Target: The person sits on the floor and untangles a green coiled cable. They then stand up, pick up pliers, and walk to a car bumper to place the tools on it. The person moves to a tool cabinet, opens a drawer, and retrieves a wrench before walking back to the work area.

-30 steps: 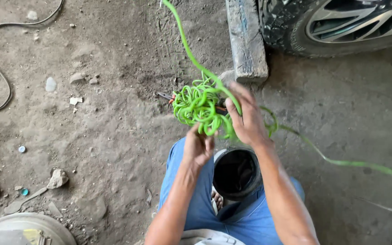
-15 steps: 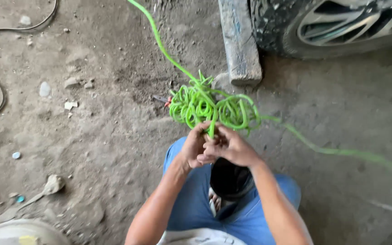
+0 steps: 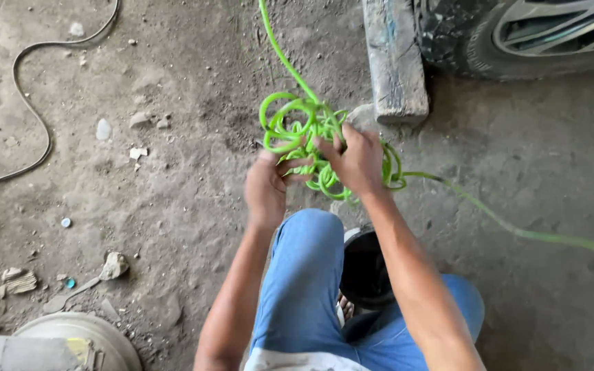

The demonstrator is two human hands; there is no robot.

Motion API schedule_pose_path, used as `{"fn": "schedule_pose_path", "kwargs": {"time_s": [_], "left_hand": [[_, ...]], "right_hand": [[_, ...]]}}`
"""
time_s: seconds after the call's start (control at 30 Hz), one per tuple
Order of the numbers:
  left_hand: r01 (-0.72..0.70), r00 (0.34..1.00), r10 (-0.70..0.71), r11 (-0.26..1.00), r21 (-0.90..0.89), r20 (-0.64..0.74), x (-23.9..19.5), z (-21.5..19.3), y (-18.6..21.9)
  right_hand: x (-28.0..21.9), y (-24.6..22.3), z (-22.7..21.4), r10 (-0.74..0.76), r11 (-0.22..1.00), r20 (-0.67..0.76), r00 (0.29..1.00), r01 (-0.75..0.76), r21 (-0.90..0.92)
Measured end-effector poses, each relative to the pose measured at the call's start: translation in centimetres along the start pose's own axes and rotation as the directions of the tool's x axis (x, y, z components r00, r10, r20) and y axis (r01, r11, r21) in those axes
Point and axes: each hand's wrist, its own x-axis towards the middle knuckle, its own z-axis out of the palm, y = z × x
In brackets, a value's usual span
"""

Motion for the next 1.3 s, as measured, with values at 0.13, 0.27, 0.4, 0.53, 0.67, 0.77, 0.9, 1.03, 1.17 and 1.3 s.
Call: {"fn": "schedule_pose_path", "kwargs": {"time_s": [0.13,0.27,0.4,0.53,0.67,0.77,0.9,1.03,1.17,1.3], "left_hand": [[-0.484,0.800,0.486,0.174,0.858,0.352,-0.1,1.8,-2.2],[-0.532,0.574,-0.153,-0.816,0.225,0.804,1.3,2.2,1.5],[-0.150,0.750,-0.205,-0.979,-0.140,0.629,4.1,1.2,8.6],[-0.313,0.802,-0.023,-0.868,0.386,0.597,4.2,-1.3,9.8],[-0.176,0.984,0.048,0.129,0.976,0.171,-1.1,-2.0,3.4],[0.043,0.998,-0.058,0.924,0.380,0.027,-4.0,-1.4,0.6],[0.184,0.973,-0.125,0.929,-0.323,0.193,-6.5,-2.8,-5.3],[0.364,0.851,0.042,0.671,-0.646,0.523,-6.3,-0.2,-8.6],[0.401,0.864,-0.017,0.629,-0.666,0.503,-6.6,-0.6,-8.1],[0.251,0.909,-0.099,0.906,-0.341,0.406,-5.3,-5.9,-5.0]], "right_hand": [[-2.2,-0.6,-1.5,-0.243,0.970,-0.137,0.960,0.240,-0.037],[-3.1,-1.2,-3.0,-0.192,0.960,-0.067,0.979,0.201,0.194],[-4.7,-2.2,-5.3,0.001,0.972,0.041,0.999,-0.011,0.234],[-4.0,-3.1,-8.1,0.048,0.976,0.058,0.997,-0.060,0.209],[-2.1,-2.7,-8.2,-0.171,0.901,0.050,0.984,0.136,0.412],[-1.7,-1.3,-5.6,-0.266,0.956,-0.050,0.963,0.270,0.114],[-3.4,-1.6,-4.8,-0.305,0.944,-0.170,0.937,0.321,0.075],[-6.4,-4.3,-6.1,-0.421,0.885,-0.295,0.858,0.460,0.072],[-6.9,-2.3,-7.3,-0.460,0.864,0.182,0.869,0.392,0.315],[-9.4,-4.5,-9.1,-0.322,0.938,0.184,0.929,0.287,0.193]]}}
